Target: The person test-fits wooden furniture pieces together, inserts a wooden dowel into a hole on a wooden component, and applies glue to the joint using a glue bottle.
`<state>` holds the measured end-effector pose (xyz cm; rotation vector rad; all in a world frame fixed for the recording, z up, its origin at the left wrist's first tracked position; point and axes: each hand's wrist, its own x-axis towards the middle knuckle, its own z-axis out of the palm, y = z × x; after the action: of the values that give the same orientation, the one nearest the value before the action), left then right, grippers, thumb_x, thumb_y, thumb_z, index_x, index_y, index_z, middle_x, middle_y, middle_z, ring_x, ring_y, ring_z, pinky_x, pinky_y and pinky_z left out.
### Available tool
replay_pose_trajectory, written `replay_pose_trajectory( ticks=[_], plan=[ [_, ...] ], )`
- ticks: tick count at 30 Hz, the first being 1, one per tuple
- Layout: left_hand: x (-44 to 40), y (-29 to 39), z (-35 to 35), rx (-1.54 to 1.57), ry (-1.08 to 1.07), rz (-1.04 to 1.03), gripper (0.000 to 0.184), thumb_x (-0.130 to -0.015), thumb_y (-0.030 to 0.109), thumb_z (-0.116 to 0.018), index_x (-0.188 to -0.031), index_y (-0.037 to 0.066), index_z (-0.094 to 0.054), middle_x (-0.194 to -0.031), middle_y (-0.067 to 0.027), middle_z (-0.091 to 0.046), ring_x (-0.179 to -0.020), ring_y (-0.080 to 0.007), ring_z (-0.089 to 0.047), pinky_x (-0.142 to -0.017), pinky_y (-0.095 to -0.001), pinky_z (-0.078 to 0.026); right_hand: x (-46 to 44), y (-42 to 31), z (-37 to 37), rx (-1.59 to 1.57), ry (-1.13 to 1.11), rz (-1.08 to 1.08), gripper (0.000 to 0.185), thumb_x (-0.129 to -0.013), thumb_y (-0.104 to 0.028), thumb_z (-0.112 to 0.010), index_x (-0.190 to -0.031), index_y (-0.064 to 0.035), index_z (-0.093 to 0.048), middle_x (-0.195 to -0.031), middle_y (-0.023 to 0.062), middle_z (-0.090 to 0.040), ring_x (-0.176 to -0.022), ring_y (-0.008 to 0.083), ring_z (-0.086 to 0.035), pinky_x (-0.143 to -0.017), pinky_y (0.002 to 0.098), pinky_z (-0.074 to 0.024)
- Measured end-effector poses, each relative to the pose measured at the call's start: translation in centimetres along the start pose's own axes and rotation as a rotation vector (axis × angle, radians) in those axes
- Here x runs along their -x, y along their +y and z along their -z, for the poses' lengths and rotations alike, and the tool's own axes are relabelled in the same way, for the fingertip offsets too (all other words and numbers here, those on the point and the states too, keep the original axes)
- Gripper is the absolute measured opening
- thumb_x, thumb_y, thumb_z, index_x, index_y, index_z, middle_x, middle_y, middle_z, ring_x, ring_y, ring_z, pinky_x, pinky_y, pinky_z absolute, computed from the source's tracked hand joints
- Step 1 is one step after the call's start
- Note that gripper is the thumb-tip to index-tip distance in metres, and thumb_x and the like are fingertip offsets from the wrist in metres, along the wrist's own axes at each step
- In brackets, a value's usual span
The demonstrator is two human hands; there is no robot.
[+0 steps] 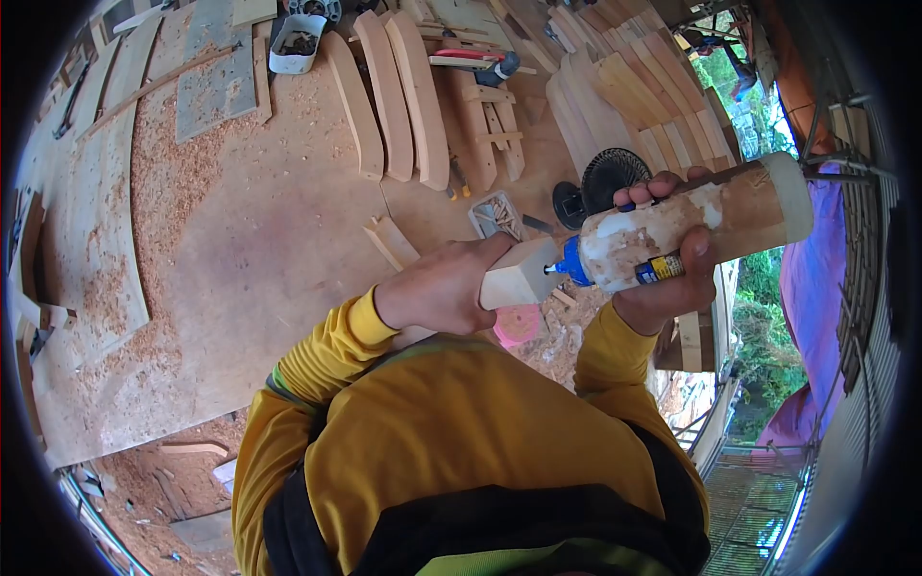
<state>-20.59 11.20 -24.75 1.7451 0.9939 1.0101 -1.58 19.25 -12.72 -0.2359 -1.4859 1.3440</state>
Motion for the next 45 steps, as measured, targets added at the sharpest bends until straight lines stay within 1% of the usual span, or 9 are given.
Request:
replay_pose_trajectory(
  ticks=[11, 16, 17, 19, 20, 23, 29, 37, 45],
  plan=[
    [0.0, -0.1, -0.1, 0.012, -0.001, 0.001, 0.068, -0.071, 0.01, -0.077, -0.131, -0.003, -0.048, -0.101, -0.027, -0.07, -0.1, -0.0448, -0.066, -0.086, -0.0499, -0.053, 0.1, 0.2, 0.9, -0.05, -0.082, 0.004, 0.072, -0.09, -0.034, -0.069, -0.144, -0.0004, -0.034, -0.117, 0.0199, -0.061, -0.107, 0.0329, -0.065, -0.1, 0.0504, -0.0513],
    [0.0, -0.6, -0.4, 0.008, 0.008, -0.015, 0.069, -0.07, 0.01, -0.076, -0.132, -0.004, -0.047, -0.101, -0.0278, -0.069, -0.099, -0.0454, -0.066, -0.085, -0.0501, -0.053, 0.2, 0.3, 1.0, -0.065, -0.086, 0.004, 0.071, -0.091, -0.034, -0.069, -0.143, -0.0005, -0.035, -0.118, 0.0201, -0.06, -0.107, 0.0326, -0.065, -0.1, 0.0505, -0.0507],
    [-0.1, -0.7, -0.4, -0.003, 0.007, -0.013, 0.07, -0.072, 0.014, -0.077, -0.133, -0.003, -0.047, -0.102, -0.0269, -0.07, -0.098, -0.0448, -0.067, -0.085, -0.049, -0.054, 0.1, 0.3, 1.0, -0.065, -0.082, 0.003, 0.071, -0.091, -0.034, -0.069, -0.143, -0.0005, -0.035, -0.118, 0.0201, -0.06, -0.107, 0.0327, -0.065, -0.1, 0.0506, -0.0506],
    [-0.2, -1.1, -0.5, -0.028, 0.004, -0.013, 0.071, -0.076, 0.021, -0.078, -0.136, 0.001, -0.047, -0.103, -0.0249, -0.071, -0.096, -0.0438, -0.068, -0.085, -0.0466, -0.055, 0.0, 0.3, 0.3, -0.091, -0.034, 0.003, 0.065, -0.089, -0.027, -0.071, -0.14, -0.0009, -0.04, -0.115, 0.0221, -0.062, -0.103, 0.0325, -0.066, -0.096, 0.0509, -0.053],
    [-0.1, -1.0, -0.5, -0.024, 0.003, -0.016, 0.071, -0.076, 0.021, -0.078, -0.136, 0.001, -0.047, -0.103, -0.025, -0.071, -0.096, -0.0438, -0.068, -0.084, -0.0466, -0.055, 0.0, 0.2, 0.1, -0.105, -0.01, 0.003, 0.062, -0.088, -0.024, -0.072, -0.138, -0.001, -0.043, -0.113, 0.023, -0.062, -0.101, 0.0324, -0.067, -0.094, 0.0511, -0.0542],
    [-0.1, -1.0, -0.4, -0.017, 0.002, -0.023, 0.071, -0.076, 0.022, -0.078, -0.136, 0.001, -0.047, -0.103, -0.0253, -0.071, -0.096, -0.0438, -0.068, -0.084, -0.0466, -0.055, 0.2, 0.2, 0.8, -0.028, -0.051, -0.006, 0.072, -0.088, -0.034, -0.069, -0.143, -0.0016, -0.035, -0.116, 0.0183, -0.06, -0.105, 0.031, -0.063, -0.098, 0.0495, -0.0501],
    [-0.1, -0.9, -0.5, -0.029, 0.006, -0.033, 0.073, -0.076, 0.023, -0.078, -0.137, 0.0, -0.047, -0.104, -0.0255, -0.07, -0.097, -0.0439, -0.068, -0.086, -0.047, -0.055, 0.1, 0.4, 0.7, -0.017, -0.057, -0.001, 0.073, -0.087, -0.035, -0.069, -0.143, -0.0022, -0.035, -0.115, 0.018, -0.06, -0.103, 0.0307, -0.062, -0.097, 0.0499, -0.0495],
    [-0.1, -0.8, -0.4, -0.035, -0.005, -0.02, 0.071, -0.077, 0.024, -0.079, -0.136, 0.001, -0.048, -0.104, -0.0254, -0.07, -0.099, -0.0448, -0.067, -0.087, -0.048, -0.054, 0.2, 0.5, 0.6, -0.045, -0.08, 0.019, 0.072, -0.089, -0.033, -0.067, -0.144, -0.0011, -0.034, -0.116, 0.0199, -0.06, -0.105, 0.032, -0.063, -0.098, 0.0509, -0.0501],
    [-0.1, -1.0, -0.5, -0.041, -0.006, -0.006, 0.07, -0.077, 0.024, -0.078, -0.137, 0.002, -0.047, -0.103, -0.0245, -0.071, -0.098, -0.0451, -0.067, -0.086, -0.0491, -0.054, 0.3, 0.5, 0.5, -0.03, -0.063, 0.029, 0.072, -0.091, -0.033, -0.067, -0.145, -0.0005, -0.033, -0.118, 0.0212, -0.06, -0.107, 0.0332, -0.065, -0.099, 0.0511, -0.0512]
  ],
)
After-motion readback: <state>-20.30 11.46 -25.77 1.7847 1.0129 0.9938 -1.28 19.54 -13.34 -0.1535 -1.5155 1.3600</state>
